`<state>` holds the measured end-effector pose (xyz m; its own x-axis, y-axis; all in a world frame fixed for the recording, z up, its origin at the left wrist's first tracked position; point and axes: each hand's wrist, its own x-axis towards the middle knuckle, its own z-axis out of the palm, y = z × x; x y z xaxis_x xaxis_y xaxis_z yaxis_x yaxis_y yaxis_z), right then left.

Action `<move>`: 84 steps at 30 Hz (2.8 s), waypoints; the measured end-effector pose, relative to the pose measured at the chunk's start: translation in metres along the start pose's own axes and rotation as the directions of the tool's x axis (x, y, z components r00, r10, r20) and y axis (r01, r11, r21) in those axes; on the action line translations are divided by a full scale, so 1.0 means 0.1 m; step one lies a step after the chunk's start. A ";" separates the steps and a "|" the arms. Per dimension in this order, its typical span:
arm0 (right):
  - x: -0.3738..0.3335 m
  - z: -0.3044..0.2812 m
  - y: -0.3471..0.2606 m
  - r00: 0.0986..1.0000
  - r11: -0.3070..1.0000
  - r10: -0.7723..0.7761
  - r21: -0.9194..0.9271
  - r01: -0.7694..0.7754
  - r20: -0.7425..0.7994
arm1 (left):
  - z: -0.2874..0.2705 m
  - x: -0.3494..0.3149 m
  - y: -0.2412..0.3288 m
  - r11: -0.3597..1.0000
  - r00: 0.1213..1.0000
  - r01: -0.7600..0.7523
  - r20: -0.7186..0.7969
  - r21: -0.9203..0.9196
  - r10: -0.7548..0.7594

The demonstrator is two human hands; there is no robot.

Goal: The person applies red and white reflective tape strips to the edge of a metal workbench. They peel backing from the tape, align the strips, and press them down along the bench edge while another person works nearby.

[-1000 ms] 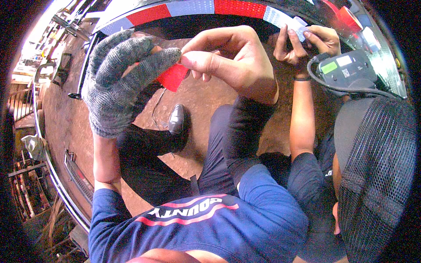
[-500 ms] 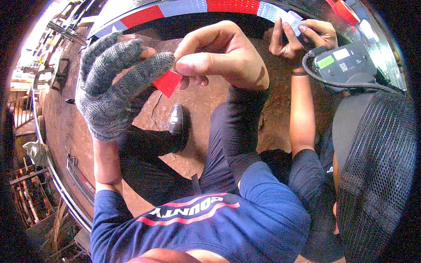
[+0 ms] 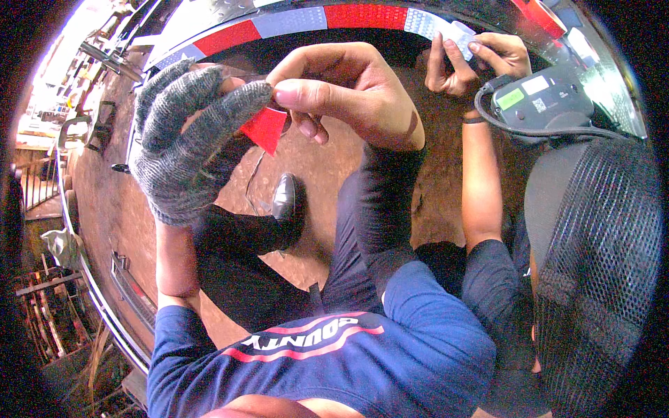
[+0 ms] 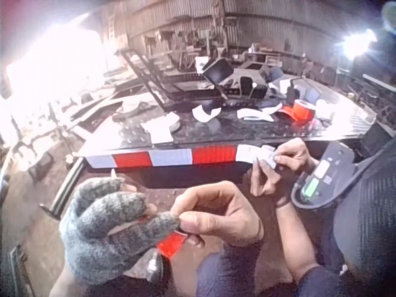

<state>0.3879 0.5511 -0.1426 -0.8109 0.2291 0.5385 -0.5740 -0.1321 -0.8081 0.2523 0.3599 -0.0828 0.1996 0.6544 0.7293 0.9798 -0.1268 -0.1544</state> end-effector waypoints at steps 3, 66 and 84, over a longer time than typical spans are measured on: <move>0.02 0.14 0.01 1.000 0.995 -0.019 0.101 0.017 0.022 | 0.01 0.02 0.01 1.000 1.000 -0.010 0.004 0.021 0.010; -0.46 -1.20 0.48 0.804 -0.907 -0.103 -0.387 0.166 0.586 | 0.00 -0.02 0.13 0.997 0.997 -0.072 -0.003 0.027 0.072; -0.18 -1.43 0.41 0.859 -0.959 0.088 -0.192 0.211 0.504 | 0.03 0.04 0.18 1.000 0.999 -0.021 -0.047 -0.001 0.021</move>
<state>0.3954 0.6798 -0.2196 -0.8046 -0.3008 0.5119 0.4012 0.3601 0.8423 0.2709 0.3628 -0.0843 0.2200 0.6156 0.7567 0.9755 -0.1409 -0.1689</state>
